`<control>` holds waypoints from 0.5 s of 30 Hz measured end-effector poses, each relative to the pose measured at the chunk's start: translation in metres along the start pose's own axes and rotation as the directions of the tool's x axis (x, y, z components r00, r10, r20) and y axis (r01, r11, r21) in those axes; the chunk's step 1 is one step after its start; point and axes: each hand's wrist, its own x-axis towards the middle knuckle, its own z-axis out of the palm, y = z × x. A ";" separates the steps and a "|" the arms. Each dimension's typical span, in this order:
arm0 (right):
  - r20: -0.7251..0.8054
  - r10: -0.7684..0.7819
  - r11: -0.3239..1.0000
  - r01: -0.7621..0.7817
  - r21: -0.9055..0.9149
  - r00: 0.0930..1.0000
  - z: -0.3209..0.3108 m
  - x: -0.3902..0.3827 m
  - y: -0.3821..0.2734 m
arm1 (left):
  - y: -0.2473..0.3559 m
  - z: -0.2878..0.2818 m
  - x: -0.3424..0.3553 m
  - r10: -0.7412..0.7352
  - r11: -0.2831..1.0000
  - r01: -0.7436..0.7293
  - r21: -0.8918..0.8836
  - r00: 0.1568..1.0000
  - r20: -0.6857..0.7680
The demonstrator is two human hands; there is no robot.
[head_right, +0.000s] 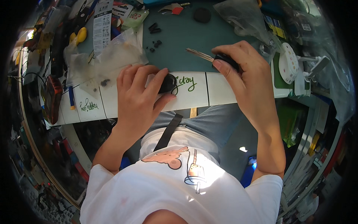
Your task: The person uses a key-cutting machine to cut several keys. They place each key blank into the machine, operate the cutting arm, then remove and inspect the finished key. The person also handles a key fob and a small plastic bag during the process.
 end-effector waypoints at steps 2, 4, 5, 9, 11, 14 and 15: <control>0.050 0.008 0.999 -0.007 -0.031 0.999 0.002 0.016 0.004 | -0.003 0.006 0.001 0.044 0.997 -0.044 -0.067 0.999 -0.010; 0.007 0.094 0.994 -0.094 0.046 0.996 0.005 0.028 0.006 | -0.005 0.009 0.004 0.093 0.986 -0.099 -0.136 0.994 -0.054; -0.013 0.139 0.987 -0.137 0.086 0.990 0.006 0.031 0.007 | -0.002 0.011 0.008 0.112 0.980 -0.125 -0.153 0.990 -0.090; -0.009 0.158 0.954 -0.155 -0.255 0.987 -0.021 0.013 0.022 | 0.012 0.028 0.029 0.161 0.976 -0.180 -0.122 0.975 -0.153; -0.024 0.108 0.959 -0.111 -0.261 0.994 -0.018 0.003 0.029 | 0.012 0.036 0.037 0.177 0.980 -0.184 -0.072 0.979 -0.101; 0.023 0.138 0.972 -0.131 -0.194 0.990 -0.020 -0.002 0.032 | 0.008 0.033 0.039 0.138 0.974 -0.146 -0.173 0.989 -0.057; 0.050 0.079 0.985 -0.070 -0.156 0.996 -0.015 -0.001 0.033 | 0.007 0.028 0.039 0.118 0.967 -0.126 -0.222 0.992 -0.049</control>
